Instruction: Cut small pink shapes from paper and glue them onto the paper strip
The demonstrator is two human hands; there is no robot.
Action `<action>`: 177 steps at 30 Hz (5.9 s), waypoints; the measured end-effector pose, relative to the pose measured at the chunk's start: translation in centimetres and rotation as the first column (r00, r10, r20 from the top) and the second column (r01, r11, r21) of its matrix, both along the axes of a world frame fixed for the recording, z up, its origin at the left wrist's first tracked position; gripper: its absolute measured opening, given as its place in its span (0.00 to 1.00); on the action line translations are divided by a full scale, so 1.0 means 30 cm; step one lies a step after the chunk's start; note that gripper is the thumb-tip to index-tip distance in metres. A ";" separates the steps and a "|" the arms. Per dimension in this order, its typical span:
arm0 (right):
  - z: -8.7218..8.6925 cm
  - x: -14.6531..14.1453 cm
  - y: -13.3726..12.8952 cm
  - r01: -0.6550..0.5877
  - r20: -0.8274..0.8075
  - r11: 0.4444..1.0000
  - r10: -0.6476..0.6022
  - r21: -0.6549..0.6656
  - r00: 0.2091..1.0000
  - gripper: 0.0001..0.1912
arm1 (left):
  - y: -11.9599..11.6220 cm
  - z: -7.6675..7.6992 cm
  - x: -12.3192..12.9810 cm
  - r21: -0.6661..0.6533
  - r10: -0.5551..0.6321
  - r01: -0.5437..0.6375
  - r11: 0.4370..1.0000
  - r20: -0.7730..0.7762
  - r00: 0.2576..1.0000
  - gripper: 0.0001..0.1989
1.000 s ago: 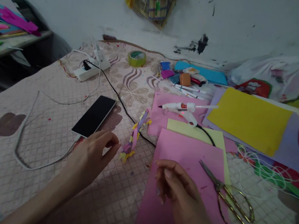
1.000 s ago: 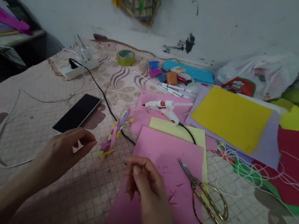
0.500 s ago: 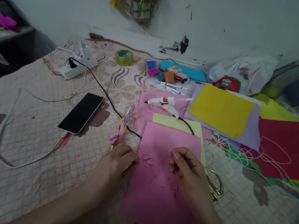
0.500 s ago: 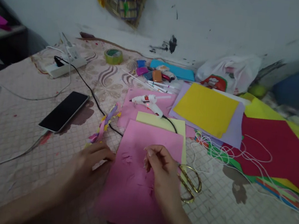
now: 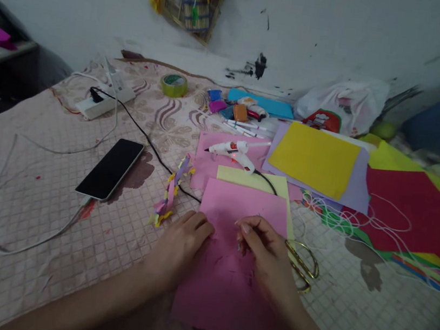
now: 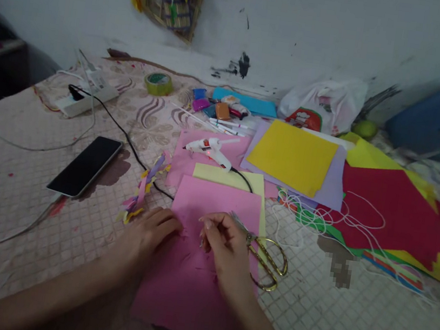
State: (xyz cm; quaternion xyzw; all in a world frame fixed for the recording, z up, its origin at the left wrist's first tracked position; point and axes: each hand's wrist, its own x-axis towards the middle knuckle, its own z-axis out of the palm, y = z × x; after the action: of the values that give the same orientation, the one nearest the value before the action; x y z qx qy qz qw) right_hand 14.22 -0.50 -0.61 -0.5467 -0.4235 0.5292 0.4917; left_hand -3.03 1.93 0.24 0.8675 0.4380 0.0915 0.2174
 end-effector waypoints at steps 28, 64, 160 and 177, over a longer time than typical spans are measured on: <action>0.044 -0.067 0.010 -0.177 0.211 0.984 0.180 -0.033 0.961 0.09 | 0.006 0.031 -0.001 -0.031 0.171 -0.175 0.984 0.427 0.888 0.04; -0.007 0.105 0.577 -0.406 0.884 0.901 0.060 0.153 0.464 0.13 | 0.072 0.051 -0.068 -0.451 0.483 -0.215 0.866 0.642 0.596 0.04; -0.077 0.156 0.568 -0.368 0.789 0.900 0.045 0.235 0.613 0.14 | 0.382 0.039 -0.195 0.032 0.332 -0.331 0.943 -0.018 0.943 0.02; -0.072 0.153 0.573 -0.364 0.782 0.903 0.053 0.228 0.621 0.16 | 0.289 0.146 -0.217 0.220 0.397 -0.420 0.880 0.142 0.907 0.07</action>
State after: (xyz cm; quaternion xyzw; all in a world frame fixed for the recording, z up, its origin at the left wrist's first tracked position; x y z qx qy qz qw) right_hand 18.82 16.69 -2.76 -0.5617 -0.7421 0.2166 0.2947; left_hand -9.53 10.61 4.62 0.7704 0.5858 0.2289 0.1044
